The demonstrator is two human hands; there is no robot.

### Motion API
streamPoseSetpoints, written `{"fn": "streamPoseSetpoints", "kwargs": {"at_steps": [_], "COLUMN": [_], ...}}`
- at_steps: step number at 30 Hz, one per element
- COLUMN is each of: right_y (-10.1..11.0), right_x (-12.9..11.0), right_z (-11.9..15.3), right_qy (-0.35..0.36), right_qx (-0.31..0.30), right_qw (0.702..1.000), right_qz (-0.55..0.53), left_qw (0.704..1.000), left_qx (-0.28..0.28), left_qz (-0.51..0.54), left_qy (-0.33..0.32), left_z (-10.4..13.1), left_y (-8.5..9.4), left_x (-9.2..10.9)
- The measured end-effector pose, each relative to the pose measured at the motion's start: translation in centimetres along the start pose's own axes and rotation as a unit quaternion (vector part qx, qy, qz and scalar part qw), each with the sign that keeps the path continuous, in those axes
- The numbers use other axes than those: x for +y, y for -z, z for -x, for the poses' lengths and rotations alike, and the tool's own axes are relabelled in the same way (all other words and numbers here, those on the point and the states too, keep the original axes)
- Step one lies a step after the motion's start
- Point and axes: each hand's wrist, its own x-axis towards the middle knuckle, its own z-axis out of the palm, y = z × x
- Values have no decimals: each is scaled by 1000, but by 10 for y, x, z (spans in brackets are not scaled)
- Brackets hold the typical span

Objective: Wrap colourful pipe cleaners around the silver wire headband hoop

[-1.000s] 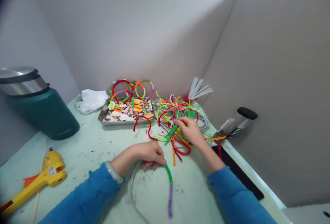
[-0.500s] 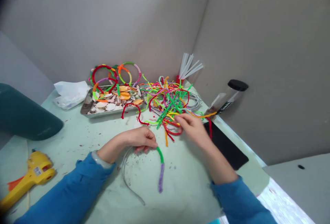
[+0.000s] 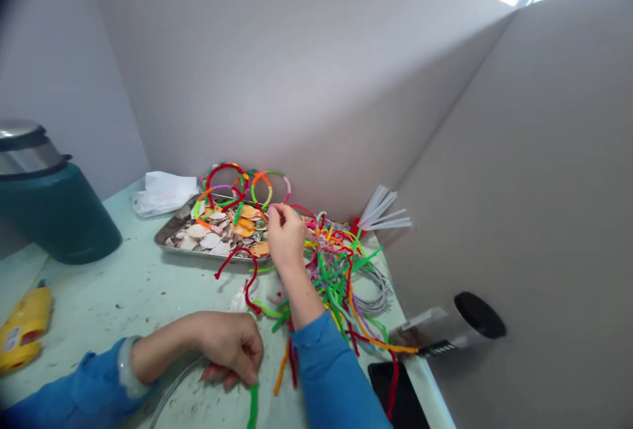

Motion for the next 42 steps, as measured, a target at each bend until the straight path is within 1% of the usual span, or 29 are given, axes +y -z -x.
{"fn": "streamPoseSetpoints", "kwargs": {"at_steps": [2,4,6,7,9,12,13,14,16,18,20,23,25,26,27,28,29,30,31,32,33,34,36,37,38,39,40,41,42], "right_y": [9,17,23,25,28,35,37,39,41,41,39,37,45,53,63,76,91,105,119,131,140,146,149,148,147,146,145,145,146], "right_x": [-22,-34,-36,-34,-26,-10,-5,0,9,14,15,14,13,14,17,21,27,34,43,52,61,70,82,85,85,82,77,71,63], "right_z": [-8,-12,-7,0,23,70,85,99,120,132,140,144,140,135,128,120,113,105,98,92,88,85,83,82,82,81,80,79,78], "right_qy": [28,28,6,-8,-27,-65,-79,-91,-105,-72,-32,26,76,93,97,89,74,42,0,-55,-107,-144,-196,-205,-197,-173,-140,-109,-87], "right_qx": [0,-36,-63,-76,-94,-123,-143,-160,-186,-184,-178,-166,-140,-108,-59,11,86,158,217,252,253,225,122,100,114,154,207,246,266], "right_qw": [999,994,986,982,978,980,978,976,974,980,981,979,978,980,983,984,977,964,945,926,915,918,941,951,960,966,967,963,954], "right_qz": [-46,-104,-156,-174,-185,-143,-128,-114,-73,-3,65,119,133,138,144,157,181,211,244,276,294,294,248,210,165,114,44,-33,-105], "left_qw": [1000,999,998,997,996,995,994,992,989,986,982,972,968,968,968,969,970,971,972,973,974,974,975,975,976,977,977,978,978], "left_qx": [3,17,28,31,37,47,45,38,48,77,116,175,199,194,188,183,178,174,172,170,168,168,164,162,159,157,155,154,154], "left_qz": [2,0,-14,-19,-25,-44,-58,-75,-99,-112,-117,-104,-86,-90,-98,-104,-108,-107,-102,-96,-89,-84,-78,-74,-71,-66,-63,-61,-61], "left_qy": [-12,-38,-55,-65,-71,-82,-87,-92,-94,-92,-97,-113,-128,-131,-131,-130,-128,-126,-125,-124,-125,-126,-128,-129,-129,-129,-129,-130,-131], "left_z": [2,5,8,9,11,12,12,11,11,12,14,19,22,23,23,24,24,24,23,23,23,22,21,21,20,20,20,19,19], "left_y": [0,-1,-2,-3,-4,-7,-8,-10,-15,-21,-26,-33,-36,-37,-37,-37,-37,-37,-36,-35,-35,-34,-33,-32,-32,-31,-31,-30,-30], "left_x": [1,1,1,1,1,2,2,2,2,-1,-4,-9,-10,-10,-9,-8,-7,-6,-5,-5,-5,-6,-7,-8,-8,-9,-9,-9,-9]}}
